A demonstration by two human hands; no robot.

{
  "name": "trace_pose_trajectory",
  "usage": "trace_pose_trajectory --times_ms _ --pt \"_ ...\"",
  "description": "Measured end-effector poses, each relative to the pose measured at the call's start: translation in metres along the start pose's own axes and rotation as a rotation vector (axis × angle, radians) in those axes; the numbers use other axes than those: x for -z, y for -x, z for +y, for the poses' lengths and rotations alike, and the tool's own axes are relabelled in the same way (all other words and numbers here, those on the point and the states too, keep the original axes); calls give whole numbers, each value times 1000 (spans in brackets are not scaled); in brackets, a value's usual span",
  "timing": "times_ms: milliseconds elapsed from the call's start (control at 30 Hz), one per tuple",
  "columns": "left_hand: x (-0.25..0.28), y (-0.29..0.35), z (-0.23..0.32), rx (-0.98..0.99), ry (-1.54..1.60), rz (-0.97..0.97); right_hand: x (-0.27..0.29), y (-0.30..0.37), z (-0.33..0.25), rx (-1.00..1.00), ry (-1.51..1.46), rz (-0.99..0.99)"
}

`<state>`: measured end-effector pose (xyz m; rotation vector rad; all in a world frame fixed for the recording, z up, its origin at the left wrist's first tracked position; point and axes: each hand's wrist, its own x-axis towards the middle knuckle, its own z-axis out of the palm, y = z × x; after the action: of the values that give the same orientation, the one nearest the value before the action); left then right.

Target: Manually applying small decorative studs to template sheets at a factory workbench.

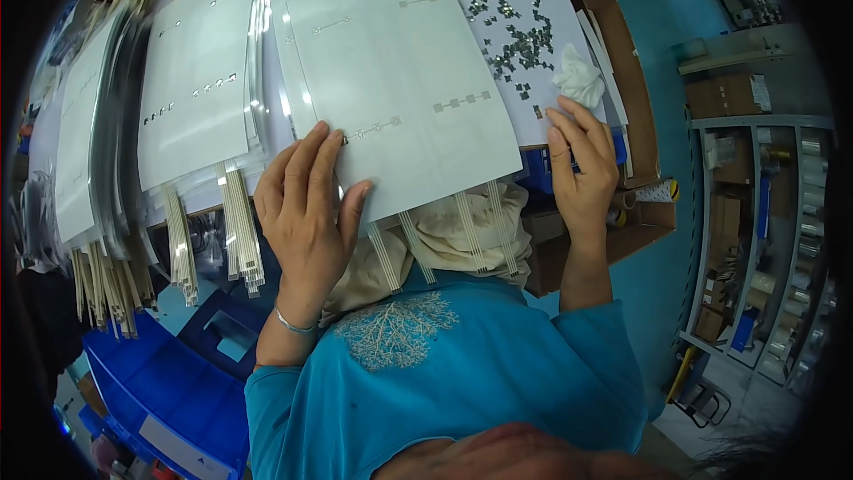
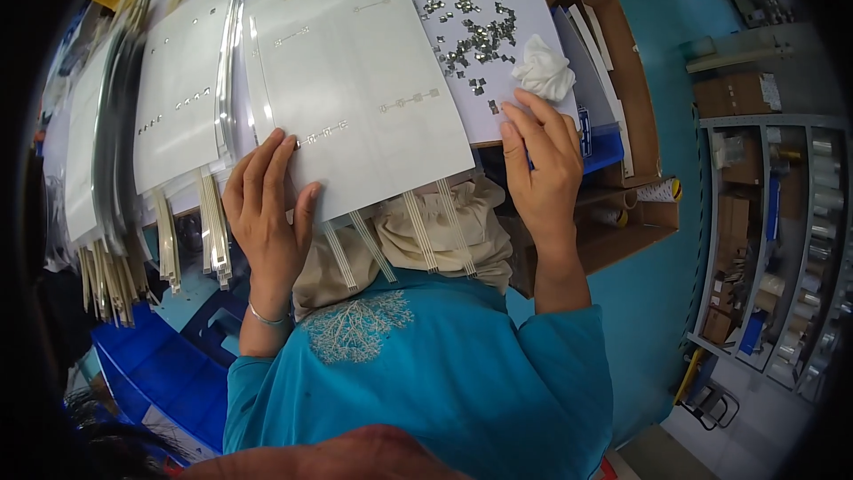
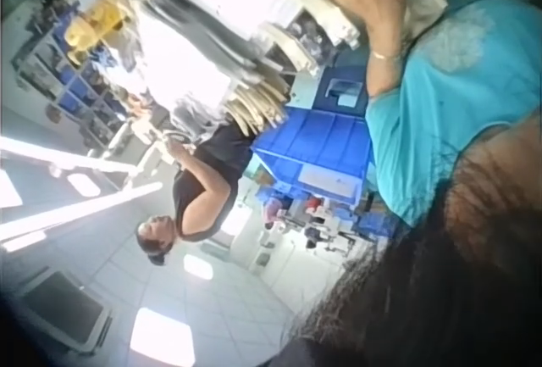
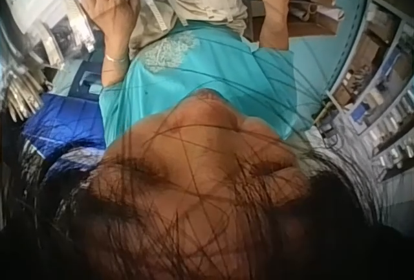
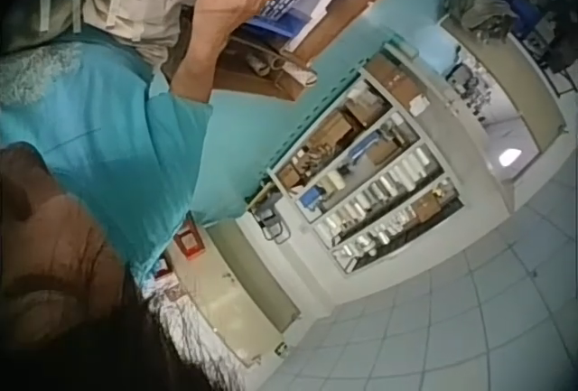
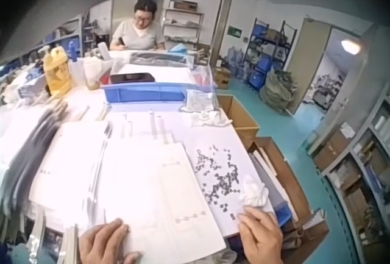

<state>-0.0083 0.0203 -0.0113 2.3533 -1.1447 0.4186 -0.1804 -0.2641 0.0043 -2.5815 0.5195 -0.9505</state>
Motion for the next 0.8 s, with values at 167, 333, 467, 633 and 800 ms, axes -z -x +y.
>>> trace_pose_trajectory --times_ms 167,333,467,633,800 --pt "-8 5 -4 -8 30 102 1 0 -5 130 202 -32" --pt "-5 1 -2 18 132 115 2 -2 -15 -1 81 -16" --pt "-8 1 -1 -1 146 147 -15 -17 -64 153 -153 -167" --pt "-8 1 0 29 165 153 -59 -29 -108 317 -261 -304" --pt "-12 2 -2 33 209 178 -69 -31 -112 379 -169 -319"
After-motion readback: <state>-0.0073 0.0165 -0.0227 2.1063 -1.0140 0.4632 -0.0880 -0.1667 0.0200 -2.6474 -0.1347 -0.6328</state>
